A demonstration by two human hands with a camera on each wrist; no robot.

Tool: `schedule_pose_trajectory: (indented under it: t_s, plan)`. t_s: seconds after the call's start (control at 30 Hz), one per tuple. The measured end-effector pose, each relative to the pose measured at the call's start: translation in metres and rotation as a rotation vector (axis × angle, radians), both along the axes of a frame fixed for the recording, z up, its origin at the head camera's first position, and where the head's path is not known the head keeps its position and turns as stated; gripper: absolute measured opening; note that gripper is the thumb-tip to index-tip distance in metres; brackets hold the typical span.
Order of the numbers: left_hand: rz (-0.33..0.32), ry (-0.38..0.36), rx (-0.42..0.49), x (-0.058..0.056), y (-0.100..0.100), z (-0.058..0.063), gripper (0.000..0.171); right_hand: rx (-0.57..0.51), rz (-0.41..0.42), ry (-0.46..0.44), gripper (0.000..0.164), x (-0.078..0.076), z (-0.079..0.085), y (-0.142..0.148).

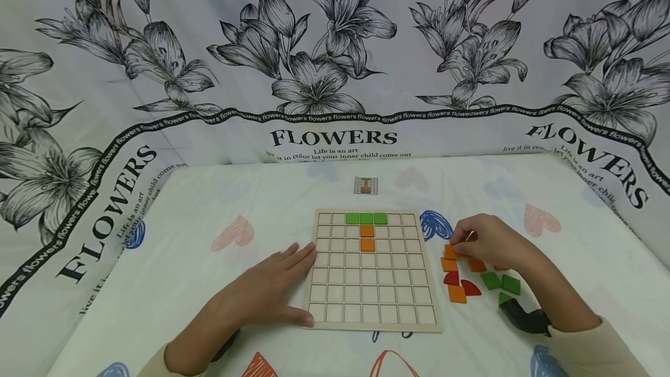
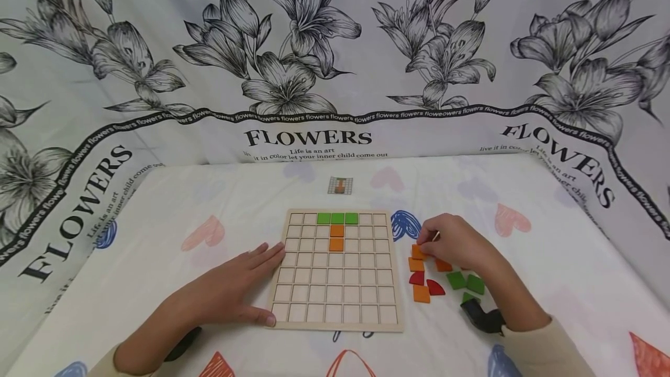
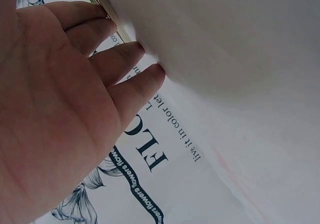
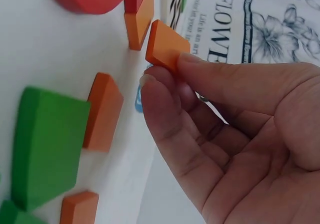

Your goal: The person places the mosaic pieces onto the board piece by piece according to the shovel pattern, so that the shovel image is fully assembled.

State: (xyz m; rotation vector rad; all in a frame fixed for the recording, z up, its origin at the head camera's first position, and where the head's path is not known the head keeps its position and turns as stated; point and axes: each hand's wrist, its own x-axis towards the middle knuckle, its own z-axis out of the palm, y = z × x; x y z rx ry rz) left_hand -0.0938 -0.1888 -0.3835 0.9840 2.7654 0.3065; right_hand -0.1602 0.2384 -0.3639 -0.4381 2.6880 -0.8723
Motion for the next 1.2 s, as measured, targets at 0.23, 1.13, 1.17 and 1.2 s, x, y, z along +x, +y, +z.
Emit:
schedule_pose_trajectory:
  t_s: [0.23,1.13,1.17,1.2]
  plan:
    - [0.0,-0.005,0.0,0.001,0.0,-0.001,0.112,-0.02,0.03,0.0,0.008,-0.002,-0.001,-0.008]
    - [-0.003,0.003,0.003,0.001,0.0,0.002,0.111,-0.175,0.103,-0.063,0.008,-0.013,-0.003,-0.048]
    - [-0.003,0.003,0.002,0.001,0.0,0.002,0.111,-0.177,0.104,-0.063,0.008,-0.014,-0.003,-0.05]
    - [-0.002,0.003,0.002,0.001,0.0,0.001,0.111,-0.175,0.104,-0.061,0.008,-0.014,-0.003,-0.051]
